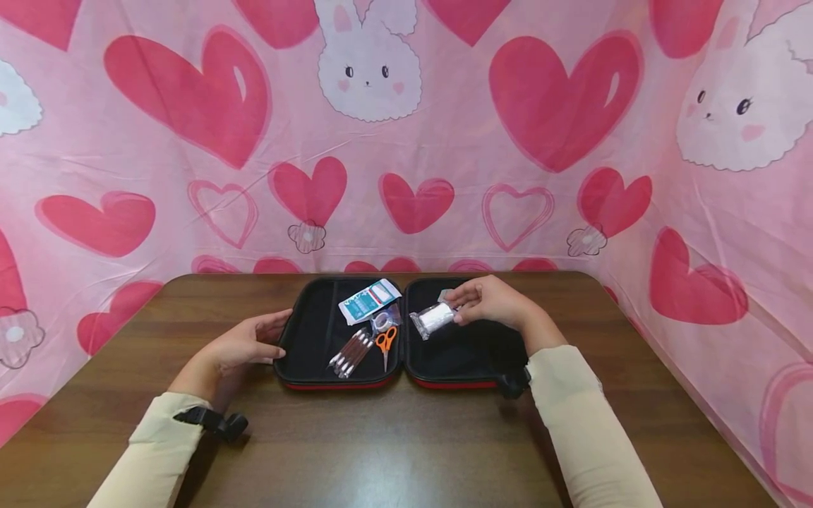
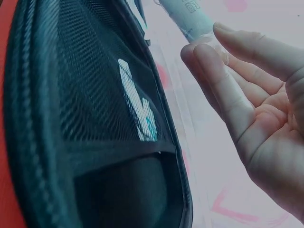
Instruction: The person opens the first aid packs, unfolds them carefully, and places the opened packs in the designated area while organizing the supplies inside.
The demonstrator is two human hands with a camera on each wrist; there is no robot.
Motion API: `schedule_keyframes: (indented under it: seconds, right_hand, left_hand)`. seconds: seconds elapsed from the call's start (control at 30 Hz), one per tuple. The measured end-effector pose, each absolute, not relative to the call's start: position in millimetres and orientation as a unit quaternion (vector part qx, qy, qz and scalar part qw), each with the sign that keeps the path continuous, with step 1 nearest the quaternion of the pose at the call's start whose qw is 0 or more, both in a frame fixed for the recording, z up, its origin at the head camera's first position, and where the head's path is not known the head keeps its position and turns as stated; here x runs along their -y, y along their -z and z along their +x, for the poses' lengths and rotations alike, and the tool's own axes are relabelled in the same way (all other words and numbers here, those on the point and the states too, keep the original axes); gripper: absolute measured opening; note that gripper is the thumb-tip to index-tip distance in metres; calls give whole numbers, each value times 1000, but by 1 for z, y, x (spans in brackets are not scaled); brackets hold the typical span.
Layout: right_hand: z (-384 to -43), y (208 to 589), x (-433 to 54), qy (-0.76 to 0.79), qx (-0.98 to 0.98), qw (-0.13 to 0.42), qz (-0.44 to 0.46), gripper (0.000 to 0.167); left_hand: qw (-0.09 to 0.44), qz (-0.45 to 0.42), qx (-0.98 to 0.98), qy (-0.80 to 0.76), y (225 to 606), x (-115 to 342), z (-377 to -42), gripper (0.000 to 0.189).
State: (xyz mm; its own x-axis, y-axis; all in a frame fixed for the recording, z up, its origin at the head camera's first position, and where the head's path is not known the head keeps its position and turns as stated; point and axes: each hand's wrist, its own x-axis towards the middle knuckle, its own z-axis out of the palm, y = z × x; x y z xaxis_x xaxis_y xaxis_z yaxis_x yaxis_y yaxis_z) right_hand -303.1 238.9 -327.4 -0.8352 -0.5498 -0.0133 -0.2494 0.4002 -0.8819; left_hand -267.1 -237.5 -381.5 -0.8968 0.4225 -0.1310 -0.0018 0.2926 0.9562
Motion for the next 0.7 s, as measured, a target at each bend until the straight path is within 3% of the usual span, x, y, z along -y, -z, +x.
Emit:
schedule_keyframes:
  seconds: [0.7]
  right_hand:
    - [-294, 331, -280, 485, -841, 138, -198, 48]
  left_hand:
    - [183, 127, -786, -576, 380, 238, -266, 86]
